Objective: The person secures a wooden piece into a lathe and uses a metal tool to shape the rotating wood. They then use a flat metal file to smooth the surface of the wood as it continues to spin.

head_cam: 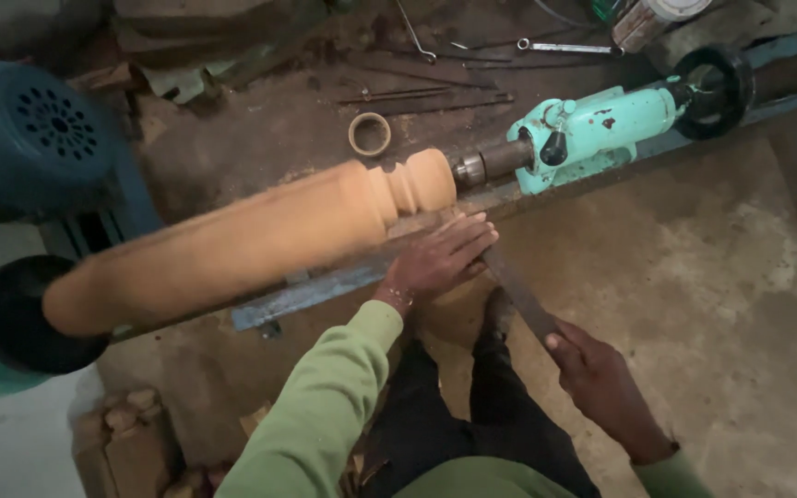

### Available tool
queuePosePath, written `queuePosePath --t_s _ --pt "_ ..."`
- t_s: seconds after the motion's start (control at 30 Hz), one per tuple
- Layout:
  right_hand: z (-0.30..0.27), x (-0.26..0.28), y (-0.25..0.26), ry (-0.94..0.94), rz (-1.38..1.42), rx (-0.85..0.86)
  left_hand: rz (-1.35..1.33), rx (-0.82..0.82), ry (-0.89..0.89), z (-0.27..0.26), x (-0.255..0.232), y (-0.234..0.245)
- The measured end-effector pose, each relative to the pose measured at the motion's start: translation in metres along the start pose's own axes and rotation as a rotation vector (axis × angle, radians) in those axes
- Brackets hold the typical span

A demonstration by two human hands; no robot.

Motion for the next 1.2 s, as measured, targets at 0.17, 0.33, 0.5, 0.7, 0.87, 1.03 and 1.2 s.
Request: queuePosePath --t_s 0.17,0.33,0.5,0.7,0.87,1.03,1.2 --pt "-0.004 -0.003 -0.010 0.032 0.014 -0.040 -0.022 0.011 0.023 -0.002 0.008 -0.011" --pt "-0.006 -0.006 -0.019 -0.023 0.048 -0.055 -0.020 0.042 0.020 -0.001 0.007 -0.010" --pt "-0.009 -0.004 -0.019 -0.028 0.032 -0.103 0.004 0.089 0.001 0.000 0.006 -0.010" --pt "-0.008 -0.003 -0.024 0.022 0.036 -0.114 -0.027 0.035 0.018 -0.001 0.006 -0.006" --pt "-0.007 0.004 -0.023 -0.041 0.029 -0.084 -0.013 0.023 0.008 0.003 0.004 -0.004" --pt "-0.009 0.000 -0.024 -0.037 0.041 -0.098 -0.008 0.049 0.023 0.000 0.007 -0.007" --pt "-0.008 0.008 -0.018 0.017 0.023 -0.133 -0.041 0.022 -0.036 0.001 0.005 -0.006"
Point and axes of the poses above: each hand's wrist, its own z-axis towards the middle knuckle, its own y-axis out of the back of the hand, x = y × z, the point moved 7 cm from there along z, towards the middle knuckle, and after that the axes turned 14 degrees about y, right-handed, at the moved point
